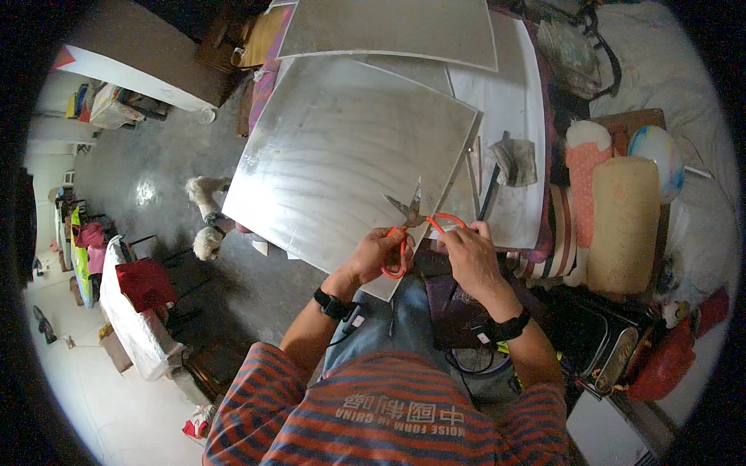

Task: The person cuts a metal sheet using pliers, following a marked line and then uses the pliers to trim the edges of the cut metal pieces.

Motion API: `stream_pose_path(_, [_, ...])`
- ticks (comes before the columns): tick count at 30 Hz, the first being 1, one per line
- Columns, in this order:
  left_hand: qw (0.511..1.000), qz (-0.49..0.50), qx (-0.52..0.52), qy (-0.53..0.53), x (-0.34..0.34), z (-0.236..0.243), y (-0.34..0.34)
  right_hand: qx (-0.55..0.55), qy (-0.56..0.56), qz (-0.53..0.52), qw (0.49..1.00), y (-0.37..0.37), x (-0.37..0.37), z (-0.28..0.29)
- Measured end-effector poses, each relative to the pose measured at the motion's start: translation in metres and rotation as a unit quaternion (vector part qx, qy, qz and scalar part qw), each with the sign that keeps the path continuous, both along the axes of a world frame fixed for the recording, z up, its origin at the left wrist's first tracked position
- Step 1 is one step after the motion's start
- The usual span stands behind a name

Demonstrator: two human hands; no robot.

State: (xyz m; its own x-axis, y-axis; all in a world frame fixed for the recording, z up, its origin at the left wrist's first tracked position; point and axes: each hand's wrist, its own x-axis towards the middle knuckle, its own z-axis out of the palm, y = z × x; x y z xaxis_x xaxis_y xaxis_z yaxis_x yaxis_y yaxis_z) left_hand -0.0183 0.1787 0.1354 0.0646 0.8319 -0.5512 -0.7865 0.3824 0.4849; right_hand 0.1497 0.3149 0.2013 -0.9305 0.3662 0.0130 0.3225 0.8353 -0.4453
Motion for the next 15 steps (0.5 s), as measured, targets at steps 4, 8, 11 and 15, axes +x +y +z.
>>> stream_pose_path(4, [1.0, 0.006, 0.023, -0.011, -0.011, 0.006, 0.007, 0.019, 0.023, 0.014, 0.999, 0.017, -0.004, -0.001])
stream_pose_path(8, [0.995, 0.063, 0.046, 0.054, -0.014, 0.011, 0.009, 0.051, 0.085, -0.119, 0.988, 0.001, -0.029, 0.017])
stream_pose_path(11, [0.99, 0.117, 0.025, 0.079, -0.013, 0.014, 0.027, -0.169, 0.078, -0.199, 0.962, -0.028, -0.035, -0.011])
stream_pose_path(15, [0.986, 0.085, 0.046, 0.132, -0.008, -0.009, 0.04, -0.65, 0.117, -0.342, 0.668, -0.012, -0.073, -0.054])
